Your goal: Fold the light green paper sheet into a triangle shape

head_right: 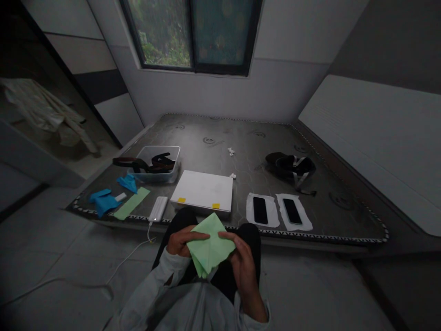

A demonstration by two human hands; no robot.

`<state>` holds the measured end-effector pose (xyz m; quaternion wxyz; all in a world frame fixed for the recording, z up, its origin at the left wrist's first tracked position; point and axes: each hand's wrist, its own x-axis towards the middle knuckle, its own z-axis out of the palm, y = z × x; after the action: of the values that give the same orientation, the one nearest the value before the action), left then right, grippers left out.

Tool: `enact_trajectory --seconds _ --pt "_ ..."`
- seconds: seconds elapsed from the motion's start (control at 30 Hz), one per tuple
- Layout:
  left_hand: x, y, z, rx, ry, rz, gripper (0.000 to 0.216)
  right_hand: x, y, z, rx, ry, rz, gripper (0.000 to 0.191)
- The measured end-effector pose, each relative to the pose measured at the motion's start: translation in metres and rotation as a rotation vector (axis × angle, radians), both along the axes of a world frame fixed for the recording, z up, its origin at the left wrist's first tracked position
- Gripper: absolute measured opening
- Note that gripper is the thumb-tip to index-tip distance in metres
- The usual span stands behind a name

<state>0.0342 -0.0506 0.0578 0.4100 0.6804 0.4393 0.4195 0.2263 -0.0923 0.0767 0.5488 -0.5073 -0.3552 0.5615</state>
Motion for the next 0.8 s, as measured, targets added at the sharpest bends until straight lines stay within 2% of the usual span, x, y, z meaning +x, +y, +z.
enact_trajectory --seconds 0.1,0.23,0.33,0.43,0.53,0.6,0.67,0.73,0.8 --pt "-0.004 0.0 0.001 0.03 0.018 -0.071 0.028 0.003 -0.001 0.007 -0.049 0.061 0.09 0.044" --pt "-0.004 -0.001 0.004 0.047 0.025 -0.242 0.034 0.007 0.002 0.015 -0.141 0.028 0.198 0.068" --pt "0.003 -0.007 0.007 0.045 -0.019 -0.286 0.041 0.006 0.006 0.013 -0.189 -0.077 0.216 0.054" --pt "0.005 -0.015 0.009 0.004 -0.077 -0.306 0.044 0.003 0.008 0.007 -0.156 -0.204 0.134 0.042" --pt "-0.001 -0.017 0.005 -0.146 -0.205 -0.337 0.052 0.0 0.007 0.003 -0.133 -0.285 0.068 0.042" --pt "-0.004 -0.016 -0.002 -0.298 -0.262 -0.275 0.059 -0.001 0.006 0.002 -0.115 -0.338 0.057 0.042" --pt "-0.003 -0.015 -0.01 -0.414 -0.212 -0.13 0.061 -0.002 0.006 0.002 -0.099 -0.395 0.067 0.041" --pt "0.001 -0.014 -0.017 -0.471 -0.118 -0.03 0.06 -0.004 0.006 0.001 -0.086 -0.43 0.076 0.039" --pt "0.005 -0.013 -0.02 -0.494 -0.053 -0.013 0.056 -0.004 0.006 -0.001 -0.072 -0.428 0.059 0.037"
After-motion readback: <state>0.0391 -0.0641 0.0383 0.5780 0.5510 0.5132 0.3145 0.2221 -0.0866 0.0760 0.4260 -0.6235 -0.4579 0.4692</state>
